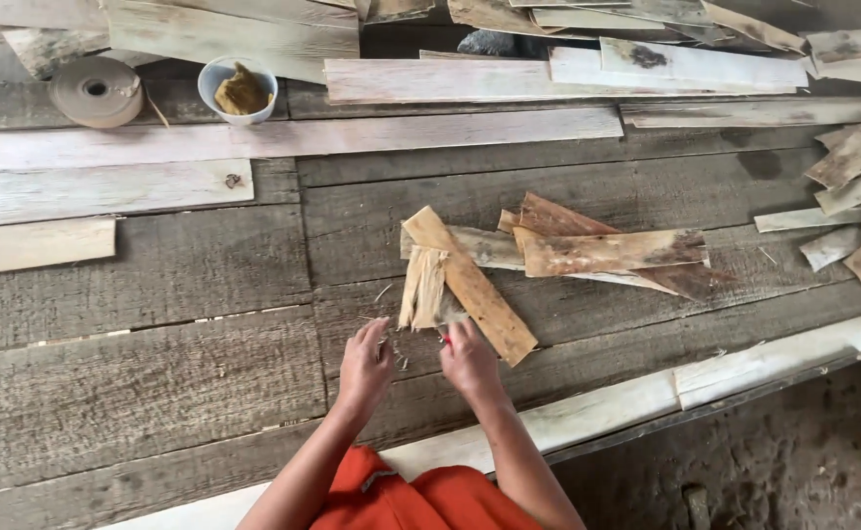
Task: The person uses a red utility knife to shave and shape thin wooden slats on a wooden workbench. They repeatedly position the slats, cut along their edges, and place trimmed pieces aside. The person also briefly aligns a slat against a longer board before resuming cutting.
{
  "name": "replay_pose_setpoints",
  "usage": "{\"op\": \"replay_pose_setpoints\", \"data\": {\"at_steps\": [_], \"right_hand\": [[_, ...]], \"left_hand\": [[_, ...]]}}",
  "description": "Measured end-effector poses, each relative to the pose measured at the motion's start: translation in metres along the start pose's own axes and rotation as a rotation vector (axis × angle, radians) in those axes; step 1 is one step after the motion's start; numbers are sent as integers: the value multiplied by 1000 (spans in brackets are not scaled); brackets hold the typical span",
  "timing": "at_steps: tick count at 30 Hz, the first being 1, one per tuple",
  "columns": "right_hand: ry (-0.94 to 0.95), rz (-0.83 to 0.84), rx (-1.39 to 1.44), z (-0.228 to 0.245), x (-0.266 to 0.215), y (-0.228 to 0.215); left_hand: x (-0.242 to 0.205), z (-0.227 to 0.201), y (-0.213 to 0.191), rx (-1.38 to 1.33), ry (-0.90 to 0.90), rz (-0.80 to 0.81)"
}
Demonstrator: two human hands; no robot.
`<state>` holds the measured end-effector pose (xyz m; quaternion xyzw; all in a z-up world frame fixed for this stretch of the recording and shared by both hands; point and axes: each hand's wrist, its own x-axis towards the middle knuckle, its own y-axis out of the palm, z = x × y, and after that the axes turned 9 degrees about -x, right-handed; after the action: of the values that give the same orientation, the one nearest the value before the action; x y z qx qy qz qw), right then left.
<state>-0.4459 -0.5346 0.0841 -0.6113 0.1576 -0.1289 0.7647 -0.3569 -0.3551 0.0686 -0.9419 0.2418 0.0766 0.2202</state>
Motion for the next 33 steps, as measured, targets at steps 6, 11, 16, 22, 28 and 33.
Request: {"op": "replay_pose_setpoints", "data": {"at_steps": [6,11,16,22,28,33], "right_hand": [[293,193,-41,-76,44,-30],[253,217,-44,-101,58,-16],[343,123,7,-155,75,29],[338,-203,-48,-111,76,-41],[26,166,15,-31,77,-40],[104,371,57,-13,81,-24]], "left_hand": [[44,8,81,382,95,-208],[58,-23,104,508,25,-204],[72,14,111,403,-46,-225],[84,48,85,158,-186,-271],[71,36,59,238,28,-447],[58,-3,43,-43,-107,-286]]}}
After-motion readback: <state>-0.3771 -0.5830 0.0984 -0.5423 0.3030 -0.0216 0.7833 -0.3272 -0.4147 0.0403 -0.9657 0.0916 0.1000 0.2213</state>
